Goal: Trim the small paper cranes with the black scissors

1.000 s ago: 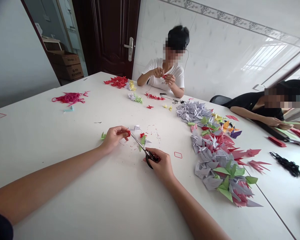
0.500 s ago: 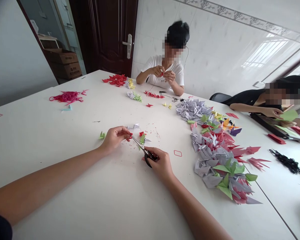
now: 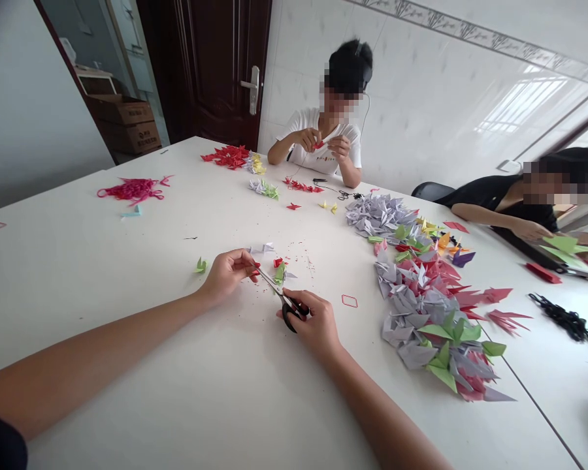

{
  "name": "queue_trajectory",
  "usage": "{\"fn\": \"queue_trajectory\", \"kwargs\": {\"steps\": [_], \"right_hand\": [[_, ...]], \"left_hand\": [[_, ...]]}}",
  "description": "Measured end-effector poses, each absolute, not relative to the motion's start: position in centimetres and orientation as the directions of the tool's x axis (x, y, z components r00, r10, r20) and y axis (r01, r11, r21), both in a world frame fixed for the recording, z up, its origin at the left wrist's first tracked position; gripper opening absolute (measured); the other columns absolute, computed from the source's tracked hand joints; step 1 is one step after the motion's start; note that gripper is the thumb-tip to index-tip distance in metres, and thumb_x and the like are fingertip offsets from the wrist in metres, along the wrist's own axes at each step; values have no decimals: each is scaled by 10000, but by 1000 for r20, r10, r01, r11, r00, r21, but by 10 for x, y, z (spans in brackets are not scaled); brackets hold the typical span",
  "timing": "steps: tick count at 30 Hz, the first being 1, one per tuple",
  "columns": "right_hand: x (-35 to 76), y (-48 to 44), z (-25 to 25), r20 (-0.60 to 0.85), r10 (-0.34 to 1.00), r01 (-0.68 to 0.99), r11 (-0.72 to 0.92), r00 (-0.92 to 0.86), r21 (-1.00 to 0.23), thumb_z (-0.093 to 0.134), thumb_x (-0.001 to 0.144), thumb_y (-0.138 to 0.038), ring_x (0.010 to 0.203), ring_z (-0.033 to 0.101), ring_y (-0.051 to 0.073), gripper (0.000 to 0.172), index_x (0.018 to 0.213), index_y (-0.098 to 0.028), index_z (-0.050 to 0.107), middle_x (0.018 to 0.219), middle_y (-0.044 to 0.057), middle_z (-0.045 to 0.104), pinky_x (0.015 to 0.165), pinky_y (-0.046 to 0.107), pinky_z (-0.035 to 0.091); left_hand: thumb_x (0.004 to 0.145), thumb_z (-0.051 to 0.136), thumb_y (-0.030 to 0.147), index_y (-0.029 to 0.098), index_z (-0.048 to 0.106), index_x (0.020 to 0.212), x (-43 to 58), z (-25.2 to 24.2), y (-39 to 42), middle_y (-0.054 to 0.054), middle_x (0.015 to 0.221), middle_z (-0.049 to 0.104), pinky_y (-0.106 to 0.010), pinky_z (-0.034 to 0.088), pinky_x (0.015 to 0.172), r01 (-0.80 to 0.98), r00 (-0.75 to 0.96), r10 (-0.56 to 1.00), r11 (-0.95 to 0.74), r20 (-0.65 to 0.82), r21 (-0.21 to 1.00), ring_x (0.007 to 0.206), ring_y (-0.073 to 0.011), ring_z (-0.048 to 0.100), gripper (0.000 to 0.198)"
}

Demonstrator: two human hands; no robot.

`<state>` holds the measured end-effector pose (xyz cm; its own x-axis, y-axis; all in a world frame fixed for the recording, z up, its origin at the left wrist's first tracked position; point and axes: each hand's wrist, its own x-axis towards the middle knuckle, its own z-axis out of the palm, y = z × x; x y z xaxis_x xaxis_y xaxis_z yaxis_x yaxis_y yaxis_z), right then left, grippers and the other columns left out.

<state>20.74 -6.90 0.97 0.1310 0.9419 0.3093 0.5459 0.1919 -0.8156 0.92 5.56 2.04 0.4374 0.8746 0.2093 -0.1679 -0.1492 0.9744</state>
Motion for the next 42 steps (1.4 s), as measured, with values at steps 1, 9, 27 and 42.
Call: {"fn": "queue_trajectory", "kwargs": {"steps": [1, 9, 27, 42], "right_hand": [[208, -69, 9, 309, 942, 548, 192, 130, -814, 667, 731, -203, 580, 451, 111, 327, 1041, -217, 771, 706, -17, 626, 588, 258, 465], [210, -69, 5, 301, 945, 544, 189, 124, -817, 640, 744, -182, 592, 475, 112, 340, 1061, -208, 763, 698, -18, 634, 575, 246, 452], [211, -71, 5, 374, 923, 608, 246, 90, -755, 623, 759, -166, 590, 477, 112, 337, 1068, -204, 751, 765, 1, 671, 564, 246, 456], [210, -70, 6, 371, 924, 618, 240, 90, -749, 612, 762, -169, 578, 477, 112, 339, 1068, -213, 750, 767, 1, 683, 559, 244, 461]], "left_hand": [[749, 750, 280, 158, 599, 710, 9, 20, 56, -3, 690, 644, -315, 549, 643, -168, 438, 874, -150, 210, 974, 603, -153, 667, 198], [738, 766, 282, 157, 589, 700, 9, 17, 58, -6, 706, 649, -308, 543, 633, -177, 445, 870, -145, 211, 973, 592, -150, 665, 220], [743, 761, 332, 163, 616, 687, 9, 24, 53, -13, 693, 658, -304, 530, 644, -123, 387, 890, -208, 240, 970, 599, -145, 650, 230], [727, 784, 353, 160, 609, 687, 10, 24, 52, -11, 688, 653, -303, 533, 639, -156, 404, 888, -168, 219, 973, 590, -143, 649, 264]]}}
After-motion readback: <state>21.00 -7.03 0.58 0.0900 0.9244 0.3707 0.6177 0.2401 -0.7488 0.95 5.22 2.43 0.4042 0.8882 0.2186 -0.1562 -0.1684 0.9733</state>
